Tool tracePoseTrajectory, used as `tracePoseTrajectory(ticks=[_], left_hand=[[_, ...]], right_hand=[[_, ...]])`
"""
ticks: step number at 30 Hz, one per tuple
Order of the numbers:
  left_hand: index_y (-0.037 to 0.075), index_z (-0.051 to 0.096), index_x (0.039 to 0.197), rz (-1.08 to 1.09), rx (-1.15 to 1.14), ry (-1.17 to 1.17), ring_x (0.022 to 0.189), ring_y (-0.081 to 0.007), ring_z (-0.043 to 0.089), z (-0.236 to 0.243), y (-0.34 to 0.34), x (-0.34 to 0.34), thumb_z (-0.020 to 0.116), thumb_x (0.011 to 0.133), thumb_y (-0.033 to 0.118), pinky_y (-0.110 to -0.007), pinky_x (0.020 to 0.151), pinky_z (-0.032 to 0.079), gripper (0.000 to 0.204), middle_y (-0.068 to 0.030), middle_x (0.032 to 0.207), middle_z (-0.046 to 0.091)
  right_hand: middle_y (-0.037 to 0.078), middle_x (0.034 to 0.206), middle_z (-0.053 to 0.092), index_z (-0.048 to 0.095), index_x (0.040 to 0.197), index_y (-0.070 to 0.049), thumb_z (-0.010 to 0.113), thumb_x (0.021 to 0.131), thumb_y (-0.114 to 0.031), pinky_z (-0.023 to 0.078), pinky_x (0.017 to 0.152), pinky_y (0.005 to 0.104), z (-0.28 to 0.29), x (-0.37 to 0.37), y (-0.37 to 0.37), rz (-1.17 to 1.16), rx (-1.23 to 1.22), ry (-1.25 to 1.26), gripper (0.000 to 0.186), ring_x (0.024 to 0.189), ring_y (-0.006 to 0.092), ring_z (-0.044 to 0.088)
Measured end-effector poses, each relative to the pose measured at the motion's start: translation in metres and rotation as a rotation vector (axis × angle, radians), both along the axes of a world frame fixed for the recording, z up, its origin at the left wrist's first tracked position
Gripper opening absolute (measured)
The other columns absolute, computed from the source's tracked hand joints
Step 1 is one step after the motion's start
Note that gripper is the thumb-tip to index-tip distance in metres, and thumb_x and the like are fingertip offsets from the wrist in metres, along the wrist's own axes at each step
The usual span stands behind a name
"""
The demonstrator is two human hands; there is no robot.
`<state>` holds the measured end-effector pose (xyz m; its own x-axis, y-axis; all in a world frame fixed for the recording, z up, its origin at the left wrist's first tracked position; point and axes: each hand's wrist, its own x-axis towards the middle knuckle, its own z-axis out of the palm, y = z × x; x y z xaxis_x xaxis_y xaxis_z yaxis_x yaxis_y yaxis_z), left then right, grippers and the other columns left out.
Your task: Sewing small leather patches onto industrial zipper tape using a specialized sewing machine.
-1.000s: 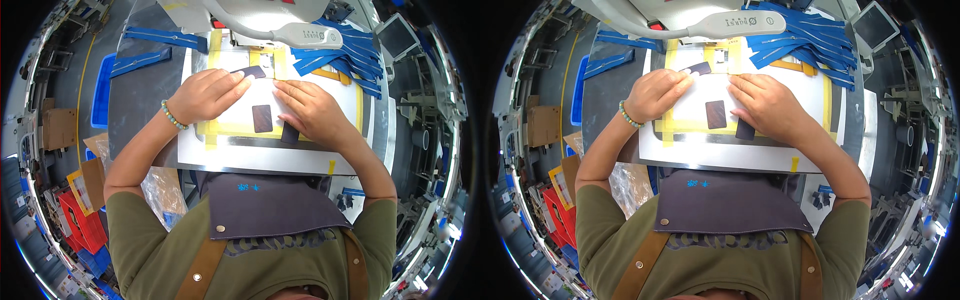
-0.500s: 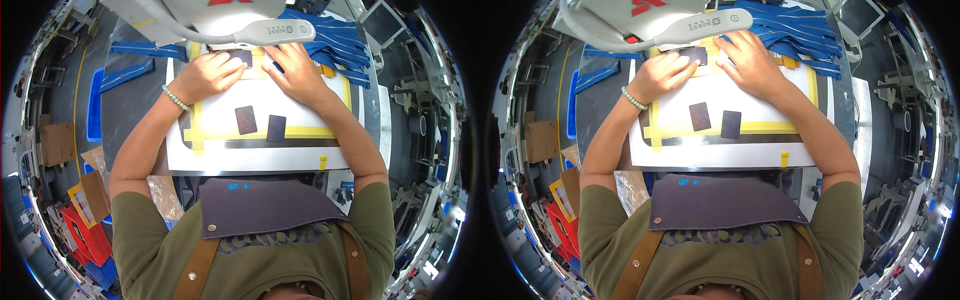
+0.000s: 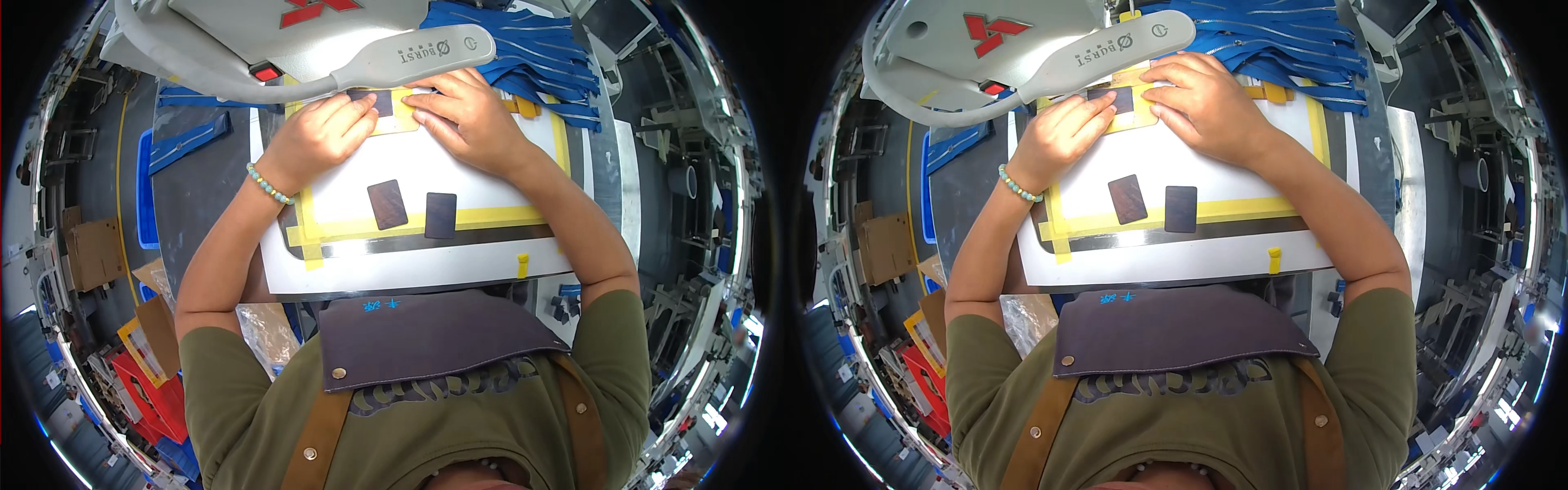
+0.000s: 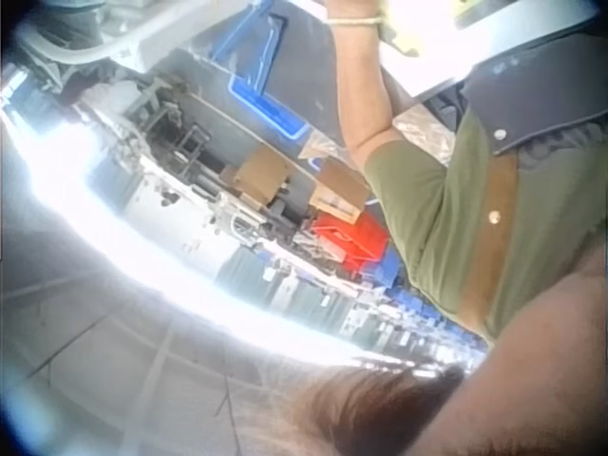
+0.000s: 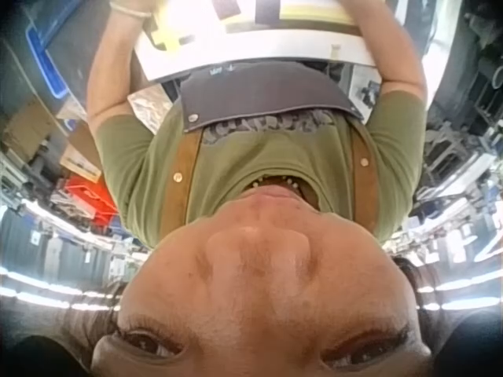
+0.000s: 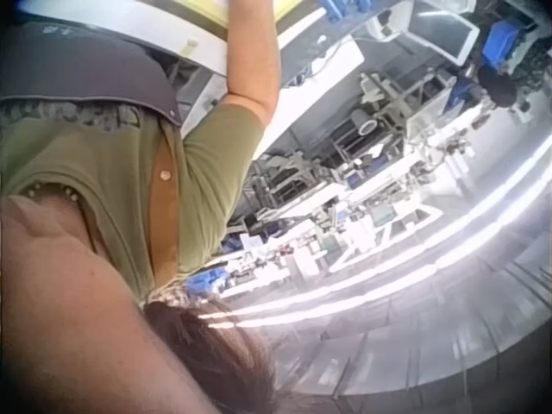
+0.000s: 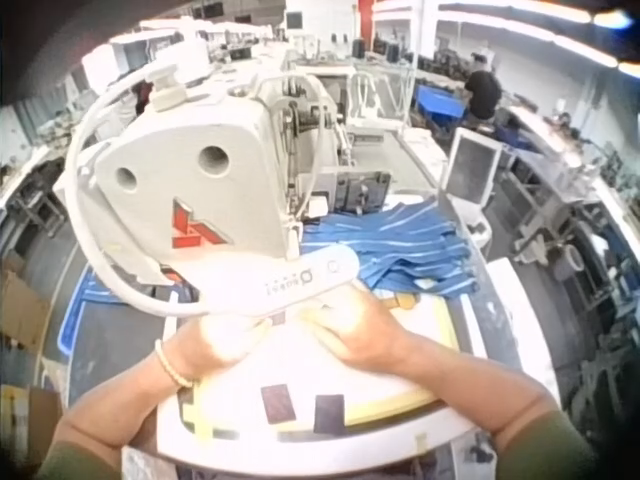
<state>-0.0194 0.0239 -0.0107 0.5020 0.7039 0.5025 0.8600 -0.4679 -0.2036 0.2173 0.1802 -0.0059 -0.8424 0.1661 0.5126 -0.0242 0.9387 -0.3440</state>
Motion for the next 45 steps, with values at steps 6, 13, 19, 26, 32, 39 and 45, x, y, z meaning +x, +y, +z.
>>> tracePoseTrajectory(ticks=[6,13,19,26,32,39,45], left_hand=[[0.002,0.075,0.11,0.014,-0.037,0.08,0.094,-0.0213,0.072,0.004,0.003,0.005,0.076,0.081,0.005,-0.033,0.083,0.063,0.03,-0.0107,0.122,0.077],[0.004,0.072,0.095,0.007,0.001,0.149,0.095,-0.018,0.072,0.012,0.012,0.014,0.074,0.082,0.008,-0.029,0.081,0.063,0.013,-0.0063,0.101,0.074],[0.002,0.071,0.1,0.028,-0.147,0.209,0.093,-0.0189,0.071,0.02,0.014,0.019,0.076,0.083,0.005,-0.031,0.08,0.062,0.018,-0.0068,0.101,0.072],[0.001,0.071,0.097,-0.019,-0.124,0.117,0.092,-0.0215,0.071,0.017,0.012,0.011,0.076,0.082,0.003,-0.033,0.081,0.062,0.016,-0.0082,0.101,0.071],[0.002,0.07,0.094,0.11,-0.01,-0.199,0.079,-0.0219,0.07,0.012,-0.023,0.016,0.078,0.086,0.008,-0.034,0.071,0.059,0.013,-0.007,0.092,0.07],[-0.002,0.068,0.095,0.428,-0.282,-0.791,0.062,-0.0184,0.055,0.001,-0.011,0.026,0.068,0.105,0.016,-0.032,0.06,0.044,0.021,-0.0097,0.075,0.063],[-0.003,0.069,0.096,0.339,-0.231,-0.94,0.063,-0.0194,0.056,-0.008,0.008,0.041,0.067,0.105,0.015,-0.034,0.063,0.046,0.02,-0.0105,0.074,0.063]], right_hand=[[0.009,0.125,0.074,0.079,0.107,-0.003,0.073,0.094,-0.012,0.046,0.112,0.0477,-0.002,-0.001,0.001,-0.004,-0.011,0.017,0.017,0.122,0.031,0.065],[0.008,0.125,0.074,0.078,0.105,-0.004,0.072,0.094,-0.012,0.045,0.112,0.0467,-0.005,-0.001,0.004,-0.002,-0.008,0.026,0.015,0.12,0.0295,0.065],[0.007,0.125,0.074,0.079,0.108,-0.005,0.073,0.094,-0.013,0.044,0.113,0.0461,-0.006,-0.004,0.004,0.022,0.011,0.051,0.017,0.122,0.0281,0.065],[0.005,0.127,0.075,0.08,0.115,-0.008,0.073,0.095,-0.017,0.046,0.113,0.0458,-0.013,-0.007,0.003,0.12,0.034,0.03,0.023,0.125,0.0251,0.065],[0.005,0.132,0.075,0.077,0.121,-0.007,0.077,0.094,-0.018,0.05,0.106,0.0442,-0.013,-0.007,0.003,0.113,0.13,0.047,0.029,0.122,0.0265,0.067],[0.007,0.143,0.068,0.072,0.134,-0.008,0.069,0.101,-0.031,0.043,0.114,0.0476,-0.013,-0.006,0.004,0.172,0.152,-0.024,0.04,0.133,0.0294,0.06],[0.008,0.143,0.068,0.073,0.134,-0.01,0.066,0.103,-0.038,0.041,0.116,0.048,-0.011,-0.007,0.004,0.166,0.103,-0.077,0.042,0.137,0.0295,0.057]])
